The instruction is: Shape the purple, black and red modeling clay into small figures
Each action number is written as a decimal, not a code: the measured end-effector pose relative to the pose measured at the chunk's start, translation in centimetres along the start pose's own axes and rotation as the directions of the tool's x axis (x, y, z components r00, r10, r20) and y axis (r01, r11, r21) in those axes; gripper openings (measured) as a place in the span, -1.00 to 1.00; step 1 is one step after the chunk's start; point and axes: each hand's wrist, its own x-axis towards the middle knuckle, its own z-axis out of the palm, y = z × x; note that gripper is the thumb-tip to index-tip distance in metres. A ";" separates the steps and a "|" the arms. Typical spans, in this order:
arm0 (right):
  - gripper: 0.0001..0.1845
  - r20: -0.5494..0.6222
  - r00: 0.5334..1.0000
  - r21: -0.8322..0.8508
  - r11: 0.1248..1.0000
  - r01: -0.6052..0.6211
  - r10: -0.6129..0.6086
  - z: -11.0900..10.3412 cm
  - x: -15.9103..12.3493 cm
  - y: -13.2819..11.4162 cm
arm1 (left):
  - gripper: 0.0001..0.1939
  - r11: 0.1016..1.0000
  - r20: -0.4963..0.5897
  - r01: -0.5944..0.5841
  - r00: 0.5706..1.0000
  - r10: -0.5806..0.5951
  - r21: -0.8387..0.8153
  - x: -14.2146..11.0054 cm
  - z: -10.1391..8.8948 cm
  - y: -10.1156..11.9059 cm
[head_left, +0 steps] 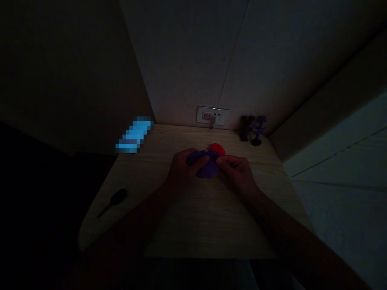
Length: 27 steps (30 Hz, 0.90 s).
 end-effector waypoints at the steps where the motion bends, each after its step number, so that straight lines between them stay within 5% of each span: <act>1: -0.66 0.004 1.000 0.006 1.000 -0.010 0.010 0.0 0.0 0.1 | -0.66 1.000 -0.007 -0.002 1.000 0.002 -0.001 0.0 0.0 0.0; 10: -0.62 0.012 0.997 -0.028 0.997 0.071 -0.071 -0.1 -0.2 -0.6 | -0.64 0.999 0.010 0.007 1.000 -0.006 -0.035 0.0 0.2 -0.4; 15: -0.48 0.030 1.000 0.043 0.999 0.000 -0.001 0.0 0.1 0.3 | -0.65 1.000 -0.006 0.005 1.000 -0.005 -0.021 0.2 0.0 -0.5; 21: -0.62 0.060 0.997 0.049 0.997 -0.058 0.055 0.0 0.1 0.3 | -0.66 1.000 0.010 -0.001 1.000 0.001 -0.013 0.2 0.1 -0.2; 27: -0.68 -0.001 0.999 0.095 0.994 -0.044 0.045 -0.2 0.1 -0.1 | -0.63 0.985 0.176 0.111 0.980 -0.088 -0.129 0.2 0.5 -0.8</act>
